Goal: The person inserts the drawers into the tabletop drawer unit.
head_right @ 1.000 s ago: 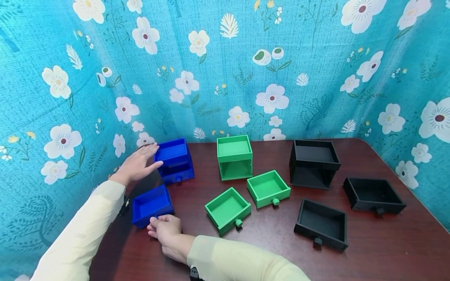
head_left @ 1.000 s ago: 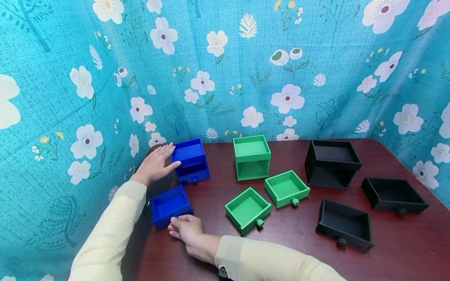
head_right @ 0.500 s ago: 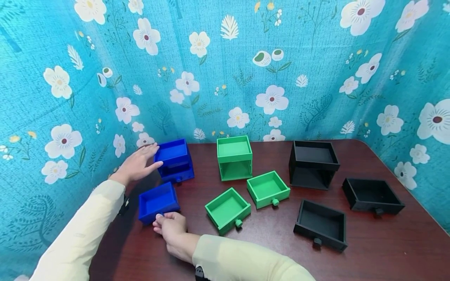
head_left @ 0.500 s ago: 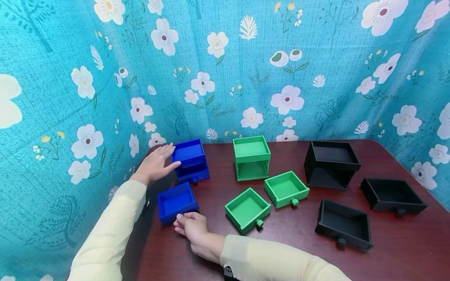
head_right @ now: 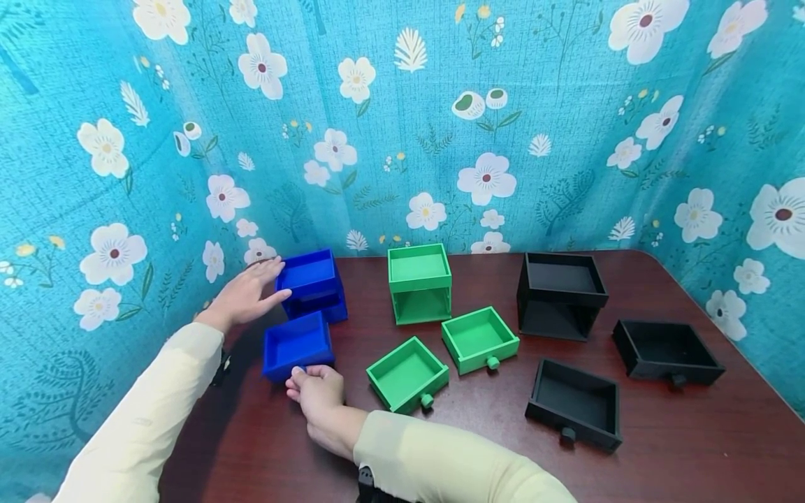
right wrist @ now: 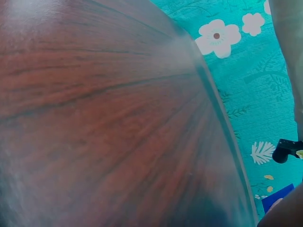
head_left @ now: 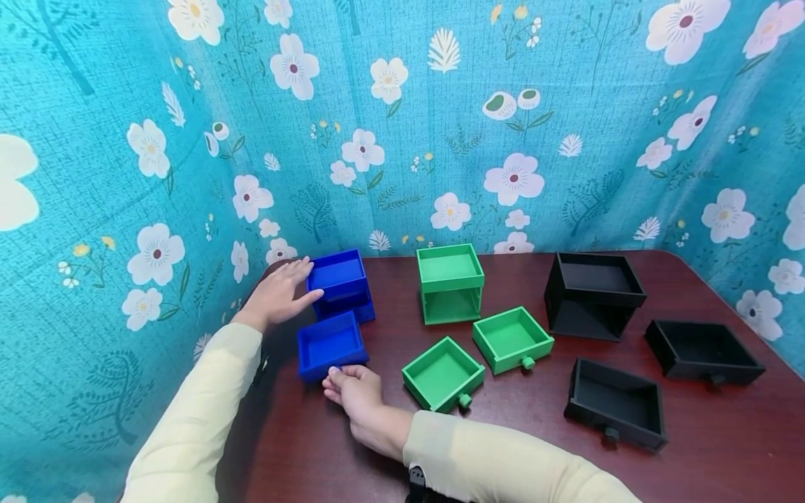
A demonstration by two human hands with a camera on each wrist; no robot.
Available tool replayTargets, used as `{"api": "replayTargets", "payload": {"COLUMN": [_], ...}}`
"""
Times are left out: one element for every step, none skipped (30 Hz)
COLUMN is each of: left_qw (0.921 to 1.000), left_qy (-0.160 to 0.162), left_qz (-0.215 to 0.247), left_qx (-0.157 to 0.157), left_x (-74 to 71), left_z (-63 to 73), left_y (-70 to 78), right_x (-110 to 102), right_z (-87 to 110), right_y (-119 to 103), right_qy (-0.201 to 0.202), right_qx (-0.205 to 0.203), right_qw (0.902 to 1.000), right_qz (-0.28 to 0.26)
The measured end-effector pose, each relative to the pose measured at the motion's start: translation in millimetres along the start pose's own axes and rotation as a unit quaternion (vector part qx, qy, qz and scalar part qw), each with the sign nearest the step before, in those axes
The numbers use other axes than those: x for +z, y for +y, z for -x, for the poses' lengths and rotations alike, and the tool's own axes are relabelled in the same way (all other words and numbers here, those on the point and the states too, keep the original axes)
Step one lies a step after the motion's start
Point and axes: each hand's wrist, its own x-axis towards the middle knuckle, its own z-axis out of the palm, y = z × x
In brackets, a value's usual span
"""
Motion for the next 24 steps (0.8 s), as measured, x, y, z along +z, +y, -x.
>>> {"api": "replayTargets", "payload": {"left_qw": [1.0, 1.0, 1.0, 1.0, 0.9999, 0.9999, 0.9998, 0.9997, 0.9995, 0.9994, 0.9993, 0.9991, 0.999, 0.9988, 0.9987, 0.9987, 0.9986, 0.9986, 0.9986, 0.9987, 0.9988, 0.9989, 0.9989, 0.9989], "left_qy": [0.001, 0.003, 0.005, 0.007, 0.009, 0.011, 0.013, 0.016, 0.017, 0.019, 0.021, 0.023, 0.025, 0.027, 0.029, 0.031, 0.032, 0.033, 0.034, 0.034, 0.034, 0.033, 0.033, 0.033], "left_qz": [-0.001, -0.001, -0.002, -0.004, -0.006, -0.007, -0.013, -0.016, -0.02, -0.024, -0.027, -0.031, -0.035, -0.036, -0.037, -0.037, -0.037, -0.037, -0.035, -0.033, -0.031, -0.029, -0.03, -0.03], "left_qx": [0.0, 0.001, 0.002, 0.005, 0.006, 0.008, 0.01, 0.013, 0.014, 0.015, 0.016, 0.016, 0.016, 0.018, 0.019, 0.019, 0.019, 0.02, 0.02, 0.02, 0.018, 0.015, 0.014, 0.013], "left_x": [0.1, 0.3, 0.5, 0.7, 1.0, 1.3, 2.0, 2.5, 3.1, 3.6, 4.1, 4.7, 5.0, 5.0, 4.9, 4.6, 4.4, 4.2, 3.8, 3.6, 3.5, 3.6, 4.2, 4.8], "left_z": [0.1, -0.2, -0.3, -0.4, -0.5, -0.6, -0.7, -0.8, -0.6, -0.6, -0.5, -0.6, -0.5, -0.3, -0.3, -0.3, -0.2, -0.2, -0.1, -0.1, -0.1, -0.1, -0.2, -0.5], "left_y": [0.0, -0.3, -0.3, -0.5, -0.5, -0.5, -0.8, -1.0, -1.2, -1.2, -1.0, -1.2, -1.0, -0.8, -0.8, -0.4, -0.2, 0.1, 0.3, 0.5, 0.7, 0.9, 0.9, 0.8], "right_x": [0.0, 0.0, -0.1, -0.1, -0.3, -0.3, -0.4, -0.6, -0.8, -1.0, -1.3, -1.5, -1.7, -2.0, -2.1, -2.3, -2.5, -2.8, -3.1, -3.3, -3.7, -4.0, -4.4, -4.8], "right_z": [-0.4, -1.3, -1.9, -2.8, -3.5, -4.4, -5.3, -6.1, -7.0, -7.8, -8.3, -9.1, -9.8, -10.3, -10.9, -11.4, -12.0, -12.5, -13.0, -13.4, -13.8, -14.3, -14.6, -15.0], "right_y": [-2.0, -3.3, -4.9, -6.2, -7.4, -8.4, -9.3, -9.7, -10.1, -10.7, -11.4, -12.0, -12.3, -12.8, -13.6, -14.5, -15.2, -15.8, -16.6, -17.7, -18.7, -19.5, -20.5, -21.5], "right_qy": [0.001, 0.003, 0.004, 0.007, 0.009, 0.011, 0.012, 0.014, 0.016, 0.017, 0.017, 0.018, 0.019, 0.019, 0.019, 0.019, 0.019, 0.02, 0.02, 0.02, 0.021, 0.022, 0.024, 0.025], "right_qx": [-0.001, -0.003, -0.005, -0.006, -0.007, -0.008, -0.008, -0.008, -0.008, -0.008, -0.008, -0.008, -0.009, -0.009, -0.01, -0.01, -0.011, -0.012, -0.012, -0.011, -0.011, -0.012, -0.012, -0.012], "right_qw": [1.0, 1.0, 1.0, 0.9999, 0.9999, 0.9999, 0.9998, 0.9998, 0.9998, 0.9997, 0.9997, 0.9997, 0.9997, 0.9996, 0.9996, 0.9996, 0.9996, 0.9996, 0.9996, 0.9995, 0.9995, 0.9995, 0.9995, 0.9994], "right_qz": [-0.001, -0.003, -0.004, -0.006, -0.008, -0.009, -0.011, -0.012, -0.013, -0.014, -0.015, -0.015, -0.016, -0.017, -0.018, -0.019, -0.019, -0.018, -0.019, -0.019, -0.019, -0.018, -0.018, -0.018]}}
